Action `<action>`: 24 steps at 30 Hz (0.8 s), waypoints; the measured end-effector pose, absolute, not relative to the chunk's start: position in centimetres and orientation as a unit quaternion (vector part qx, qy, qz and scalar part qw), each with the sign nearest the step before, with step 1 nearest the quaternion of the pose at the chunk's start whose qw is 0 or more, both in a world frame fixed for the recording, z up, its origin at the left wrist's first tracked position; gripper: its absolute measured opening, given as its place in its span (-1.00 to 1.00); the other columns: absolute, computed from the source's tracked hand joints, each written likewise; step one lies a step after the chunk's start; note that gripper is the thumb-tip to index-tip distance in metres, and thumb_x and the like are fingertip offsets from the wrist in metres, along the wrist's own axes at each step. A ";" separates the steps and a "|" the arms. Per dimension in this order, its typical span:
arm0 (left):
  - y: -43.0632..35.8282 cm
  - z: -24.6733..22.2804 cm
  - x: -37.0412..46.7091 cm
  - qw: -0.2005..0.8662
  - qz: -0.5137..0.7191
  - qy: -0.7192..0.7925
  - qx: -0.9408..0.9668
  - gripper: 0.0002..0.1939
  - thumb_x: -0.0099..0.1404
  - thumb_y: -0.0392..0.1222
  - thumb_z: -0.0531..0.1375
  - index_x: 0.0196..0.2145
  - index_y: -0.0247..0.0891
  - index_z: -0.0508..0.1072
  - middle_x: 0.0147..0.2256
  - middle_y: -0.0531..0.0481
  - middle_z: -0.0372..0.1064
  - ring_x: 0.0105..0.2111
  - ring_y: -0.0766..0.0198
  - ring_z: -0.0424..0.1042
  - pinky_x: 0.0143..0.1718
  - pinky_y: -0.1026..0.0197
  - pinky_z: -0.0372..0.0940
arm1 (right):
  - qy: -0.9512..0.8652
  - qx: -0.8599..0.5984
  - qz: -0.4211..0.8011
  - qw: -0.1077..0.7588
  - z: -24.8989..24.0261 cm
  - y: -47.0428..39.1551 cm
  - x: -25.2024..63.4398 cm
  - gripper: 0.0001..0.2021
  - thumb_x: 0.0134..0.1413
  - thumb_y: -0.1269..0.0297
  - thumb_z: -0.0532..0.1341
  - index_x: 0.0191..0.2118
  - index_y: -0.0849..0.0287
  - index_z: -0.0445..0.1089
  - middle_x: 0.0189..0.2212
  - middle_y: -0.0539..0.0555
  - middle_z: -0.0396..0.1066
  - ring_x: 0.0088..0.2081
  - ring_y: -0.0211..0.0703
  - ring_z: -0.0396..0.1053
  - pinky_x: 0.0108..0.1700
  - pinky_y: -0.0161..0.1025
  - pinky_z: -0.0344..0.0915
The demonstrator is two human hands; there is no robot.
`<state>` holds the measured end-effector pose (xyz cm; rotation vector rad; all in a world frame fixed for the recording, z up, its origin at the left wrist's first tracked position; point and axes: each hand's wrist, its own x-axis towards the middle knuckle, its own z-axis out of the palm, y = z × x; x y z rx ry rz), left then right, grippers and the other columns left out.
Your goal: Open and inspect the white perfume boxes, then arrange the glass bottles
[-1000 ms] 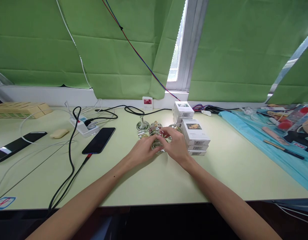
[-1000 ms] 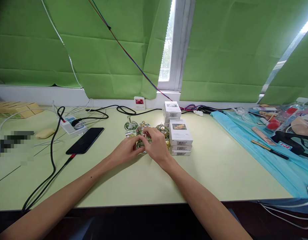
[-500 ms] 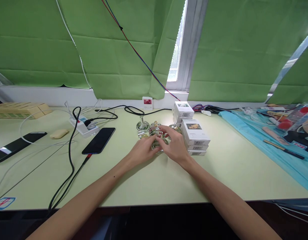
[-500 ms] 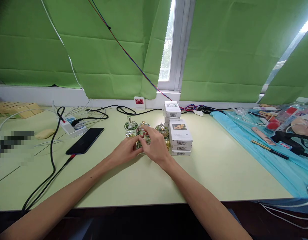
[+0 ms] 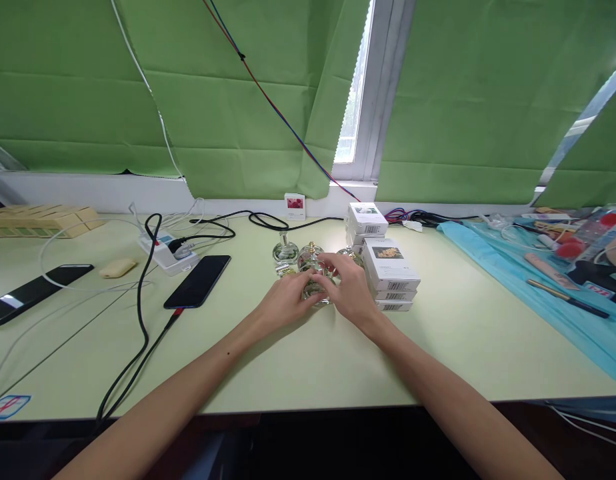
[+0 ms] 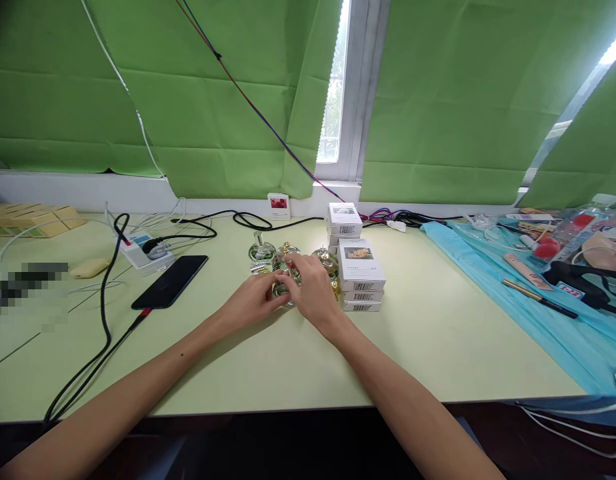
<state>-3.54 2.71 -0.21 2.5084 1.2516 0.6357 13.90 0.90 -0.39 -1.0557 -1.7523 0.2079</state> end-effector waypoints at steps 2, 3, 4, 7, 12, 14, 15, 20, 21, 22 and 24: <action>2.7 -0.2 -3.5 0.135 0.221 0.430 0.865 -0.79 0.36 -0.01 0.13 -0.23 -0.20 0.39 -0.50 0.08 0.38 -0.54 0.24 0.32 -0.44 0.21 0.07 | -0.732 -0.442 0.088 0.511 -0.3 0.9 13.9 -0.79 0.19 0.34 0.29 -0.05 0.12 0.47 -0.23 0.11 0.53 -0.19 -0.01 0.40 -0.12 -0.10 0.37; 2.7 -0.2 -3.5 0.137 0.223 0.429 0.865 -0.79 0.36 -0.01 0.13 -0.23 -0.20 0.40 -0.51 0.09 0.38 -0.54 0.24 0.32 -0.45 0.21 0.07 | -0.733 -0.443 0.090 0.509 -0.3 0.9 14.0 -0.79 0.20 0.34 0.29 -0.05 0.12 0.47 -0.22 0.12 0.53 -0.19 -0.01 0.40 -0.12 -0.10 0.37; 2.7 -0.1 -3.5 0.139 0.224 0.428 0.864 -0.79 0.36 -0.02 0.13 -0.23 -0.20 0.40 -0.51 0.09 0.37 -0.54 0.24 0.32 -0.45 0.21 0.07 | -0.734 -0.442 0.090 0.507 -0.2 0.8 14.0 -0.79 0.20 0.34 0.29 -0.05 0.12 0.47 -0.22 0.12 0.53 -0.18 -0.01 0.39 -0.12 -0.10 0.37; 2.6 -0.1 -3.5 0.147 0.226 0.427 0.863 -0.82 0.35 -0.06 0.12 -0.21 -0.19 0.41 -0.51 0.10 0.37 -0.55 0.25 0.31 -0.46 0.21 0.06 | -0.735 -0.440 0.086 0.508 -0.1 0.7 13.9 -0.76 0.18 0.34 0.30 -0.03 0.12 0.46 -0.23 0.11 0.54 -0.18 0.01 0.39 -0.10 -0.08 0.37; 2.5 0.0 -3.6 0.136 0.232 0.427 0.864 -0.87 0.34 -0.14 0.11 -0.22 -0.21 0.39 -0.49 0.08 0.39 -0.56 0.27 0.29 -0.47 0.21 0.04 | -0.742 -0.426 0.074 0.512 -0.1 0.5 13.7 -0.68 0.15 0.38 0.25 0.03 0.11 0.43 -0.19 0.11 0.54 -0.14 0.02 0.38 -0.11 -0.08 0.38; 2.5 -0.1 -3.6 0.133 0.228 0.427 0.865 -0.87 0.35 -0.13 0.11 -0.24 -0.21 0.38 -0.49 0.07 0.38 -0.56 0.26 0.28 -0.47 0.21 0.04 | -0.748 -0.423 0.075 0.506 -0.2 0.6 13.7 -0.68 0.16 0.41 0.22 0.04 0.12 0.43 -0.18 0.11 0.55 -0.14 0.02 0.37 -0.11 -0.09 0.38; 2.5 -0.1 -3.6 0.133 0.226 0.427 0.865 -0.86 0.35 -0.11 0.11 -0.24 -0.22 0.37 -0.49 0.07 0.38 -0.55 0.26 0.28 -0.47 0.21 0.04 | -0.749 -0.423 0.077 0.503 -0.3 0.6 13.7 -0.68 0.17 0.42 0.21 0.04 0.12 0.43 -0.17 0.11 0.55 -0.14 0.02 0.37 -0.11 -0.09 0.38; 2.5 -0.2 -3.6 0.134 0.225 0.428 0.865 -0.80 0.39 -0.05 0.09 -0.21 -0.22 0.39 -0.51 0.07 0.37 -0.55 0.25 0.30 -0.45 0.21 0.06 | -0.750 -0.426 0.079 0.499 -0.4 0.8 13.8 -0.73 0.20 0.41 0.22 0.02 0.14 0.43 -0.18 0.12 0.55 -0.16 0.00 0.37 -0.12 -0.09 0.37; 2.5 -0.2 -3.6 0.135 0.225 0.428 0.865 -0.80 0.39 -0.05 0.10 -0.20 -0.22 0.40 -0.52 0.07 0.37 -0.55 0.25 0.30 -0.45 0.21 0.06 | -0.749 -0.428 0.078 0.500 -0.3 0.9 13.9 -0.74 0.20 0.41 0.23 0.00 0.14 0.44 -0.20 0.12 0.55 -0.17 0.00 0.36 -0.12 -0.10 0.36; 2.5 -0.2 -3.6 0.136 0.225 0.428 0.864 -0.79 0.39 -0.05 0.10 -0.19 -0.22 0.40 -0.52 0.08 0.37 -0.55 0.25 0.31 -0.45 0.21 0.06 | -0.748 -0.430 0.077 0.499 -0.3 0.9 13.9 -0.75 0.20 0.41 0.24 -0.01 0.14 0.44 -0.23 0.11 0.54 -0.18 0.00 0.36 -0.13 -0.10 0.36; 2.5 -0.1 -3.5 0.139 0.227 0.430 0.863 -0.79 0.39 -0.04 0.10 -0.18 -0.22 0.41 -0.53 0.09 0.37 -0.56 0.25 0.31 -0.45 0.21 0.06 | -0.745 -0.436 0.078 0.499 -0.2 0.9 13.9 -0.77 0.19 0.40 0.26 -0.03 0.13 0.45 -0.28 0.09 0.52 -0.20 -0.01 0.36 -0.14 -0.11 0.35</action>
